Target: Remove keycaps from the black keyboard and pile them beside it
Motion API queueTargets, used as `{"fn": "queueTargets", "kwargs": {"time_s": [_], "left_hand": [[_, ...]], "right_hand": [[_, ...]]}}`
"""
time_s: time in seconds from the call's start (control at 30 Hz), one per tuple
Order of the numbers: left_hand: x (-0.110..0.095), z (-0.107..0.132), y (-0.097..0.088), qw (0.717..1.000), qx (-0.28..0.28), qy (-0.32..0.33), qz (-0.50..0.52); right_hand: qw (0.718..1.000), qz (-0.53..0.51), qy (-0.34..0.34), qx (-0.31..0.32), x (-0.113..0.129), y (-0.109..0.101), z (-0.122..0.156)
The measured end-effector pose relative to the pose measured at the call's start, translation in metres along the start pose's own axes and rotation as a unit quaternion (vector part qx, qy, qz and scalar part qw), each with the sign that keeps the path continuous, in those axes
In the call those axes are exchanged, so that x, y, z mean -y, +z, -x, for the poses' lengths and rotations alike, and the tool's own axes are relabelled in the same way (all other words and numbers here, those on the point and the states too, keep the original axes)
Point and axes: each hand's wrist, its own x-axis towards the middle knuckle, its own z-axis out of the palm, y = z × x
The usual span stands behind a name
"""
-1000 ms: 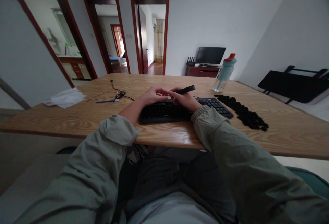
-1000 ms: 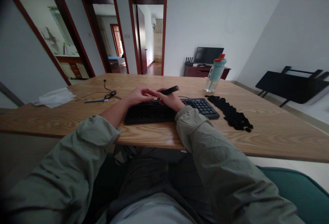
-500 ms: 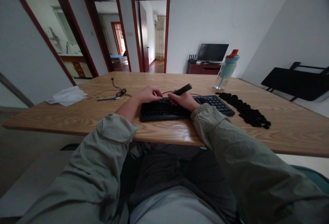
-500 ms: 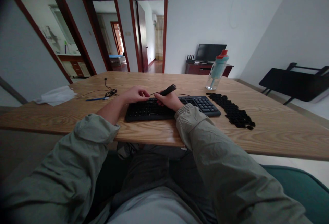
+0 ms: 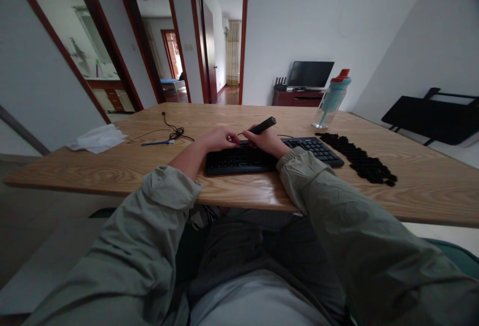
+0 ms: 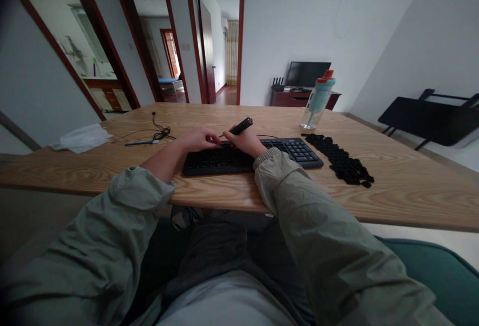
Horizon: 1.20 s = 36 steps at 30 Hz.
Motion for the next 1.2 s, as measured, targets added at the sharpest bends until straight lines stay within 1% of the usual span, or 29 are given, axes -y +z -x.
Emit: {"fn": "queueTargets", "kwargs": {"time_s": [0.2,0.4,0.47,0.53,0.6,0.7,0.77,0.87,1.0,1.07,1.2], "left_hand": [[0.001,-0.001,0.001,1.0,0.005,0.013,-0.004],[0.003,-0.002,0.003,0.999,0.016,0.012,-0.033],[0.005,-0.002,0.003,0.999,0.019,0.01,-0.047],[0.006,-0.001,0.002,0.998,0.024,0.005,-0.059],[0.005,-0.001,0.001,0.997,0.021,0.0,-0.071],[0.004,-0.001,-0.001,0.996,0.015,-0.004,-0.088],[0.003,-0.001,-0.001,0.996,0.02,-0.002,-0.091],[0.005,-0.001,-0.001,0.996,0.022,0.01,-0.084],[0.007,-0.004,0.0,0.996,0.017,0.021,-0.083],[0.007,-0.005,0.0,0.996,0.015,0.014,-0.088],[0.008,-0.008,0.001,0.996,0.004,-0.014,-0.084]], "right_hand": [[0.998,0.047,-0.026,-0.011,0.012,0.0,0.005],[0.997,0.064,-0.03,0.007,0.013,0.001,0.017],[0.994,0.099,-0.038,-0.012,0.014,0.003,0.02],[0.988,0.142,-0.054,-0.04,0.014,0.005,0.024],[0.981,0.167,-0.08,-0.054,0.013,0.007,0.028],[0.977,0.174,-0.117,-0.046,0.012,0.009,0.036],[0.974,0.186,-0.127,-0.036,0.012,0.01,0.038],[0.973,0.196,-0.122,-0.024,0.015,0.01,0.036],[0.978,0.176,-0.11,-0.016,0.02,0.005,0.023],[0.981,0.156,-0.115,-0.004,0.021,0.002,0.016],[0.986,0.119,-0.108,0.045,0.026,-0.002,0.006]]}}
